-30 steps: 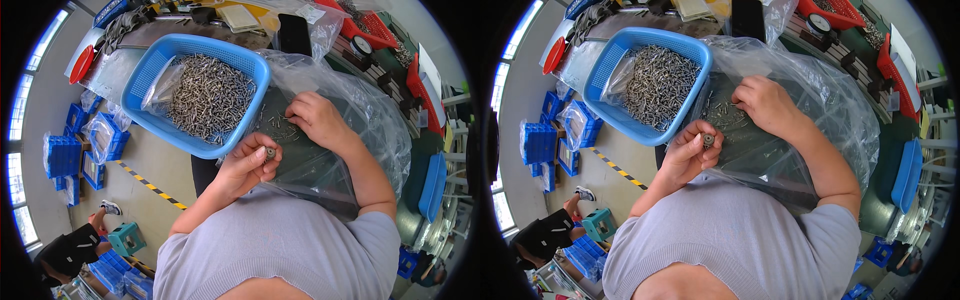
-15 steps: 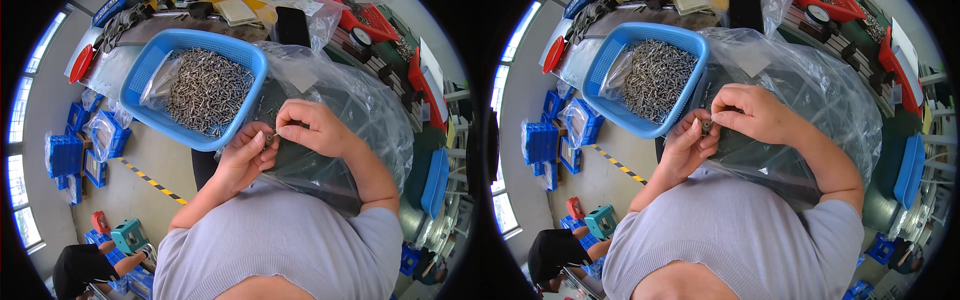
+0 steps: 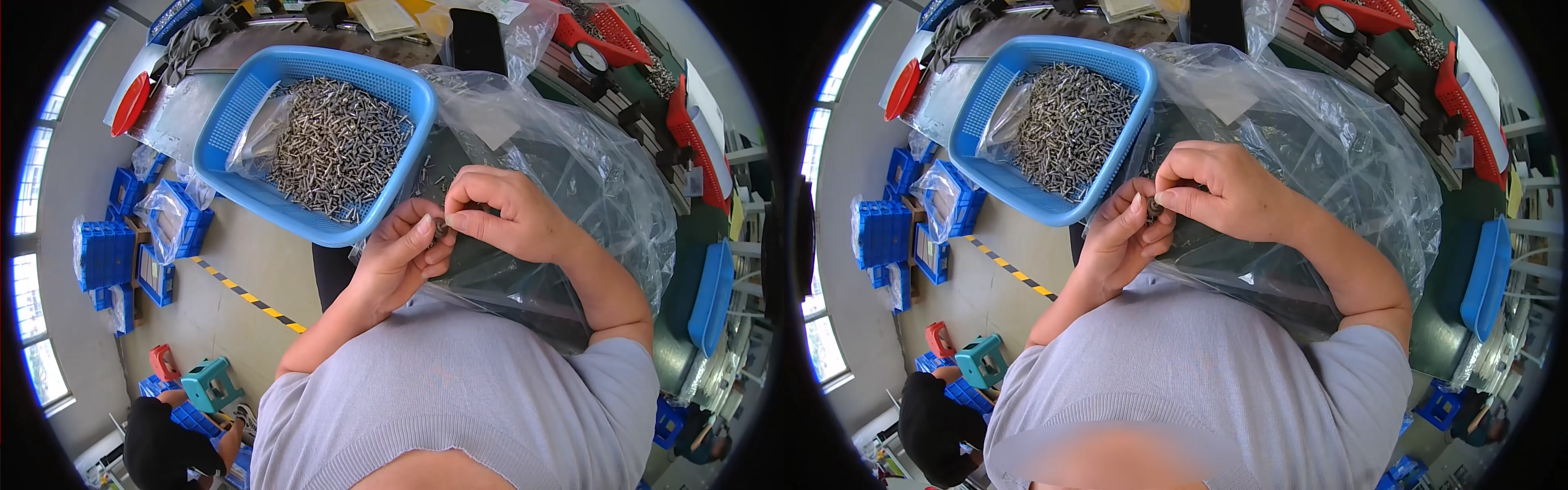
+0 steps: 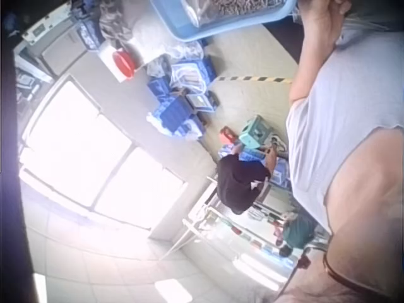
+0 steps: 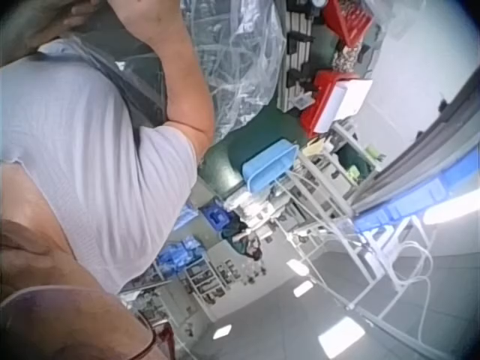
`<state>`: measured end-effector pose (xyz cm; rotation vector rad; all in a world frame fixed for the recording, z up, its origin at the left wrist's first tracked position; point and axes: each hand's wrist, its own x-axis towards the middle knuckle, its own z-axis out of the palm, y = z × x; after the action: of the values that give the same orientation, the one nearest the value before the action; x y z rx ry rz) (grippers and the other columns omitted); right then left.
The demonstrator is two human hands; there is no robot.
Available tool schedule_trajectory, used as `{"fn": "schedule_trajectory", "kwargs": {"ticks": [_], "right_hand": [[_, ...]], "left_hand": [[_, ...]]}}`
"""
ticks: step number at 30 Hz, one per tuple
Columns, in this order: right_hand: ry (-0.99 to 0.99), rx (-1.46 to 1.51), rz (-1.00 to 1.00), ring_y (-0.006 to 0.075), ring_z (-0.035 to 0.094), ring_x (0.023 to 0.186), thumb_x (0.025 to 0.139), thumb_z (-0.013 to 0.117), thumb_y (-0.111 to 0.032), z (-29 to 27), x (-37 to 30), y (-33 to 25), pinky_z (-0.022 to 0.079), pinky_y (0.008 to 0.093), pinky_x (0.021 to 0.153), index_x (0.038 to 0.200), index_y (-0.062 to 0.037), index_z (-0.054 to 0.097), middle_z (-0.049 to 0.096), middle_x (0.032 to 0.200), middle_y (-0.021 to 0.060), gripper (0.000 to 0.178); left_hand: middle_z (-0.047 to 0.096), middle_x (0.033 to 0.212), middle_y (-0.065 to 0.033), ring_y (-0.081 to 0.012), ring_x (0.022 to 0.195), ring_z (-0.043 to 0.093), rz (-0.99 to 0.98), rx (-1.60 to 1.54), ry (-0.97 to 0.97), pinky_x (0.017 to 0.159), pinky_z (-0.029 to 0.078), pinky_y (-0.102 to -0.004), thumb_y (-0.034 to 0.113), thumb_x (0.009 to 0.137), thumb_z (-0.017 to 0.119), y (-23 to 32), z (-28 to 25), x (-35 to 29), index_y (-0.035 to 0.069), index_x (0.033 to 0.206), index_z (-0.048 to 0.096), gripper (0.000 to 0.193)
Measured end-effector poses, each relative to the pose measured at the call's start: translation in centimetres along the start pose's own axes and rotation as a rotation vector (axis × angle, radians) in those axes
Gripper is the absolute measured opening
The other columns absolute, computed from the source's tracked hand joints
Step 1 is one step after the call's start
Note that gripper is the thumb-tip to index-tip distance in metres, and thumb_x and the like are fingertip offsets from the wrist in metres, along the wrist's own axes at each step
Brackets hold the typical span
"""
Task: Inserting small metal screws into small circular metal base components at a workbench.
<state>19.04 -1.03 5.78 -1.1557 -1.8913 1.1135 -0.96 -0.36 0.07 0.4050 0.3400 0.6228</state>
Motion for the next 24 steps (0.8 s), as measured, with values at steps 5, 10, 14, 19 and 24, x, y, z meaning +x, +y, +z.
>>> {"fn": "schedule_trajectory", "kwargs": {"ticks": [5,10,14,19,24], "right_hand": [[-0.004,-0.027,-0.017,0.0186,0.055,0.076,0.083,0.063,-0.008,0.2,0.0,0.1,0.044,0.0290,0.067,0.084,-0.0020,0.057,0.055,0.081,0.0061,0.008],[0.025,-0.009,-0.089,0.0204,0.057,0.084,0.078,0.068,-0.005,0.8,0.4,0.8,0.046,0.0306,0.073,0.088,-0.0033,0.058,0.056,0.089,0.0075,0.014],[0.024,-0.034,-0.190,0.0209,0.057,0.086,0.077,0.069,-0.005,0.7,0.5,1.5,0.046,0.0311,0.075,0.088,-0.0039,0.059,0.056,0.091,0.0077,0.015],[0.036,-0.023,-0.160,0.0228,0.057,0.086,0.074,0.072,-0.004,0.4,0.5,1.0,0.046,0.0324,0.075,0.086,-0.0040,0.059,0.056,0.090,0.0076,0.018],[0.062,-0.095,-0.202,0.0228,0.057,0.087,0.074,0.072,-0.004,0.3,0.3,1.4,0.046,0.0329,0.075,0.085,-0.0052,0.059,0.056,0.090,0.0076,0.018]], "left_hand": [[0.057,0.088,-0.0048,-0.0096,0.065,0.041,-0.007,-0.008,-0.016,0.057,0.035,-0.0235,0.022,0.095,0.057,0.0,-0.1,0.1,0.008,0.104,0.054,0.017],[0.055,0.086,-0.0036,-0.0090,0.064,0.040,-0.006,0.003,-0.034,0.055,0.033,-0.0229,0.022,0.095,0.057,0.0,-0.2,0.2,0.007,0.103,0.054,0.017],[0.054,0.085,-0.0033,-0.0086,0.063,0.039,-0.012,-0.011,-0.079,0.054,0.032,-0.0227,0.023,0.095,0.057,-0.1,-0.5,0.3,0.007,0.102,0.054,0.018],[0.055,0.086,-0.0038,-0.0093,0.066,0.041,-0.015,-0.015,-0.055,0.057,0.034,-0.0233,0.025,0.095,0.057,-0.2,-0.3,0.1,0.006,0.105,0.054,0.021],[0.056,0.089,-0.0049,-0.0107,0.069,0.044,-0.015,0.046,-0.034,0.060,0.037,-0.0252,0.027,0.095,0.056,-0.1,-0.4,0.2,0.007,0.108,0.055,0.023]]}}
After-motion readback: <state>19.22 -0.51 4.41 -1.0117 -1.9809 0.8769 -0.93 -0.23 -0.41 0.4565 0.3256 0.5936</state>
